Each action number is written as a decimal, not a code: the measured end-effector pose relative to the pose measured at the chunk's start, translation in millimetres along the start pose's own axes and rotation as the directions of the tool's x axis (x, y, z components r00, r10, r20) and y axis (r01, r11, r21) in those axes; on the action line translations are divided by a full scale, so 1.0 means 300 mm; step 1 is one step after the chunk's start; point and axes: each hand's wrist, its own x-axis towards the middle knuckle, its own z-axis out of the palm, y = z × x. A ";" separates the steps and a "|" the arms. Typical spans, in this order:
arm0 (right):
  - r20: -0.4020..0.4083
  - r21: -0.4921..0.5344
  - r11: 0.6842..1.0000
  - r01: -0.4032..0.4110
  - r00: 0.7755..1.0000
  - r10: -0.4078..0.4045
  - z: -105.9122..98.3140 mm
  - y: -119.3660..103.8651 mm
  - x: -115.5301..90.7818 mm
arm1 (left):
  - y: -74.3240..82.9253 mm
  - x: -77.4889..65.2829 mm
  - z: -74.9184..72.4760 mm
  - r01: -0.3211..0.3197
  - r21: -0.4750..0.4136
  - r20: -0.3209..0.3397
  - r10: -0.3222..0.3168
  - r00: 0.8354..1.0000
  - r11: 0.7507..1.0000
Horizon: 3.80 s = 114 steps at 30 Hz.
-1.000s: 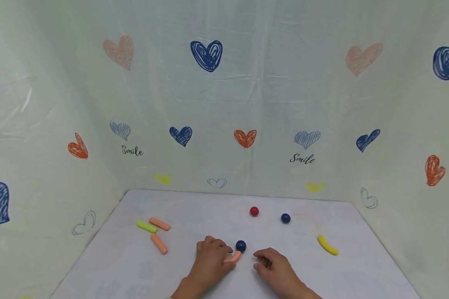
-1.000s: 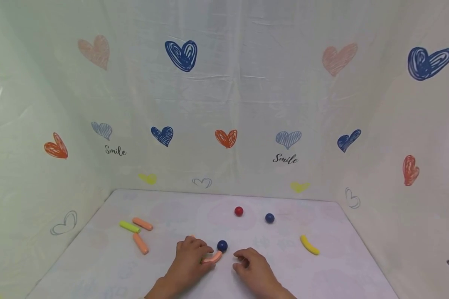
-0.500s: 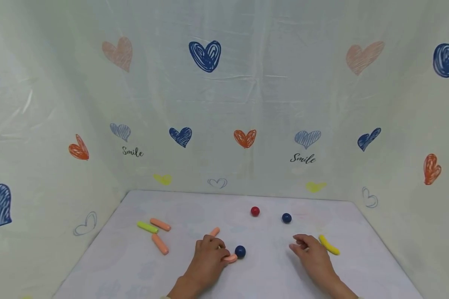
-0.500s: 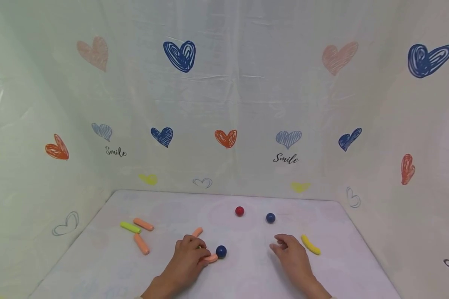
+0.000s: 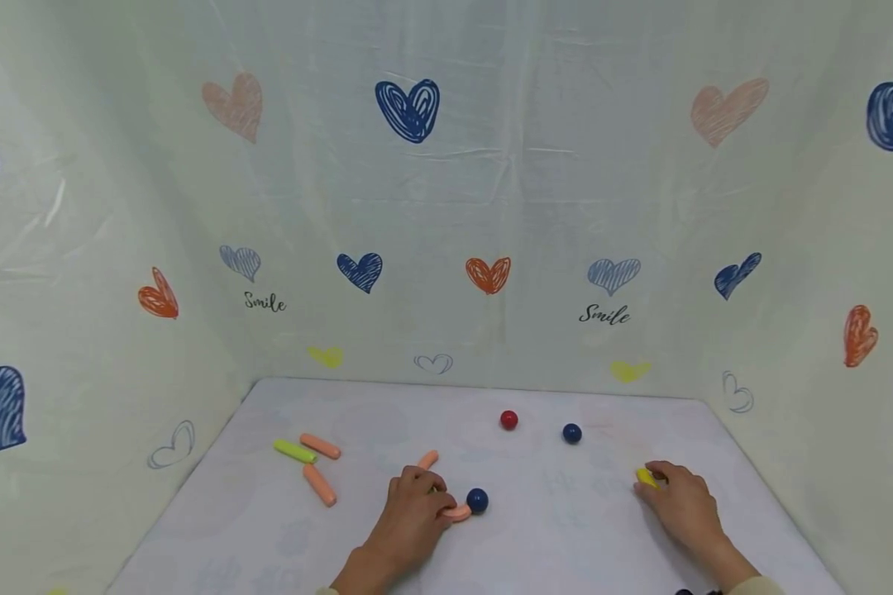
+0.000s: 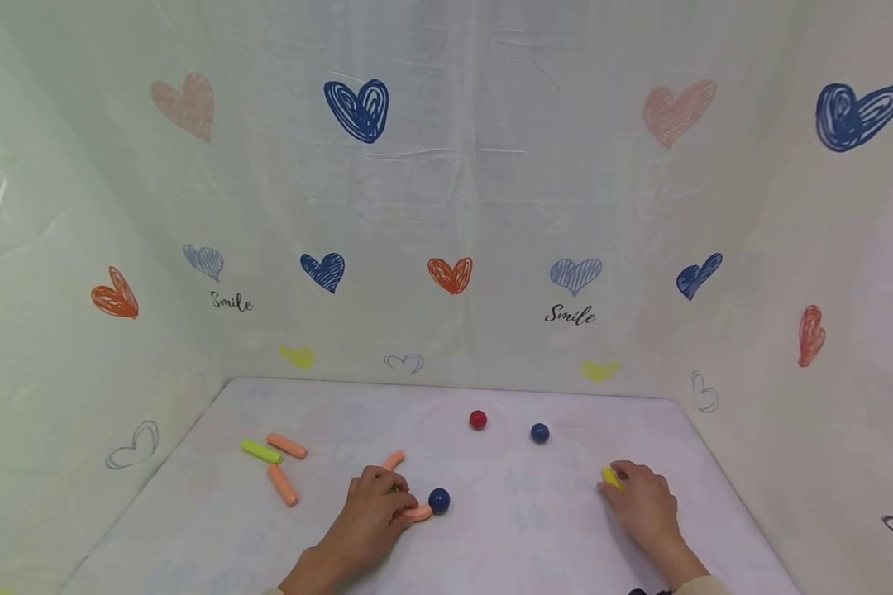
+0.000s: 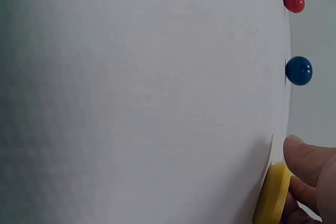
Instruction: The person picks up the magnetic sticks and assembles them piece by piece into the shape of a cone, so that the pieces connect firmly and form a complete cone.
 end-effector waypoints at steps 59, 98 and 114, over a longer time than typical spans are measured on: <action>0.175 0.078 0.994 0.070 0.981 -0.083 0.020 -0.008 0.032 | -0.035 -0.010 -0.016 -0.055 -0.060 0.040 0.058 0.998 0.997; 0.244 0.311 0.941 0.132 0.946 -0.213 0.253 -0.451 -0.080 | -0.010 0.015 0.009 -0.010 -0.049 0.063 0.014 0.998 0.999; 0.224 0.278 0.935 0.223 0.931 -0.288 0.295 -0.493 -0.083 | 0.008 0.015 0.014 -0.008 -0.047 0.056 0.011 0.998 0.999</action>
